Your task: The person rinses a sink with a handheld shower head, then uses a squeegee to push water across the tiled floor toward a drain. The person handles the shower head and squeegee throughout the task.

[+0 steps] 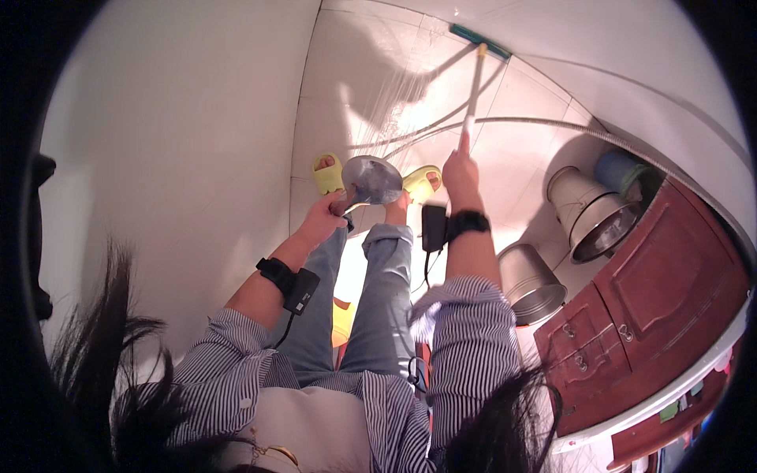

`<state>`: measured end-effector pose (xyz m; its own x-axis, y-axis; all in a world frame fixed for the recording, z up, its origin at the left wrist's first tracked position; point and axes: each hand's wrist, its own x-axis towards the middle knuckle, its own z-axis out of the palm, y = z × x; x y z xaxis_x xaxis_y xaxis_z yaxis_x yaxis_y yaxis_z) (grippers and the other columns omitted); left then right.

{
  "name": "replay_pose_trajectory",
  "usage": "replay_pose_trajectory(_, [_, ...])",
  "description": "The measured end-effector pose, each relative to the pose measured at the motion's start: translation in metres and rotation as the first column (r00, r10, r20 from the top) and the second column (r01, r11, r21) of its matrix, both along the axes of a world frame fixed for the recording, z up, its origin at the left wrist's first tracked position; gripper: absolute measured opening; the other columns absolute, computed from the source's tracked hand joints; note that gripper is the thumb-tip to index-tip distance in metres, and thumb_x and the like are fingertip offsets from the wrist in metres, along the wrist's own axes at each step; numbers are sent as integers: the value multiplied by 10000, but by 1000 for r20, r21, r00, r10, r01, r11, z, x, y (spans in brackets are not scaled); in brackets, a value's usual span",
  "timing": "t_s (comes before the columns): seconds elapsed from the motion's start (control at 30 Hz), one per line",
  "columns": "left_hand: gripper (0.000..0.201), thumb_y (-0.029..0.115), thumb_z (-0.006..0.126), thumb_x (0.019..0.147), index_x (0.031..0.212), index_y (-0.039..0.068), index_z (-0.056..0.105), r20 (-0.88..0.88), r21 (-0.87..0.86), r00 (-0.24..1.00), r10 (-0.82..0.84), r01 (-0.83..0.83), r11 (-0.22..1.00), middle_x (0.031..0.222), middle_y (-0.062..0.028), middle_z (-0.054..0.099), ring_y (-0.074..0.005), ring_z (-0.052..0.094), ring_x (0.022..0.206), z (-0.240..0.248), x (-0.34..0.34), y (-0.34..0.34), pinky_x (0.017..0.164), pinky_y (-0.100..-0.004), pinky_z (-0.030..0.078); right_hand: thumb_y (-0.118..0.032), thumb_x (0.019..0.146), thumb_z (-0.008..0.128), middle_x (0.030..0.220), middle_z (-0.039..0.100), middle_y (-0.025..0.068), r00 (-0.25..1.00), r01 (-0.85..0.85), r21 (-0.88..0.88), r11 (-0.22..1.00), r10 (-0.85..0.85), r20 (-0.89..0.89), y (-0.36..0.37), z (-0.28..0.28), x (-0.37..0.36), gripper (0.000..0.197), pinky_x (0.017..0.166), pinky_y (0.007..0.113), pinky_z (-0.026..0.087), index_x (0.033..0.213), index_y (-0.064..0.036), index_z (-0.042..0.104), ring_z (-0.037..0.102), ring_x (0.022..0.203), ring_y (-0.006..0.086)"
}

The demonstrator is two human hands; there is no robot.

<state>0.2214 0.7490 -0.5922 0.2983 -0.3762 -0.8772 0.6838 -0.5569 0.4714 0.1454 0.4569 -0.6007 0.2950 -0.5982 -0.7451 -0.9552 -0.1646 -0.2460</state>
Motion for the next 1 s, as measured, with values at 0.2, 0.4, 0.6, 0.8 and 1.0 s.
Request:
replay_pose_trajectory(0.2, [497,-140,598,600,1069,10,533,-43,-40,996,-81,79,996,797,-10,493,-121,507,745,5,-3,-32,644,-262,447,-167,905,389,705,598,234,945,-133,206,969,187,-269,104,71,-124,635,548,475,444,1429,-235,36,598,645,382])
replay_pose_trajectory(0.4, [494,-153,544,621,1087,11,542,2,-37,939,-344,344,938,784,-9,517,-125,515,732,21,1,-73,635,-268,454,-169,894,401,762,611,234,991,-124,-30,992,125,39,2,12,-75,624,566,468,464,1423,-192,72,595,665,395])
replay_pose_trajectory(0.6, [491,-131,553,636,1105,13,545,-57,6,943,-329,330,944,799,-23,543,-129,535,731,29,-1,-88,598,-283,462,-141,886,400,697,608,228,968,-144,160,977,173,-182,44,66,-111,636,543,464,471,1425,-167,64,598,624,374])
replay_pose_trajectory(0.8, [445,-127,547,646,1070,7,547,29,33,909,-416,416,909,782,-34,560,-144,553,723,26,-10,-92,590,-286,461,-119,875,411,777,620,245,979,-150,162,975,169,-113,57,61,-127,655,615,477,476,1425,-166,58,610,704,402])
replay_pose_trajectory(1.0, [413,-118,540,655,1053,-5,548,150,129,846,-512,496,858,809,-67,594,-158,575,740,24,-10,-97,634,-272,460,-137,875,416,832,595,277,996,-53,78,995,47,79,-41,15,-46,613,656,480,462,1412,-153,120,589,764,411])
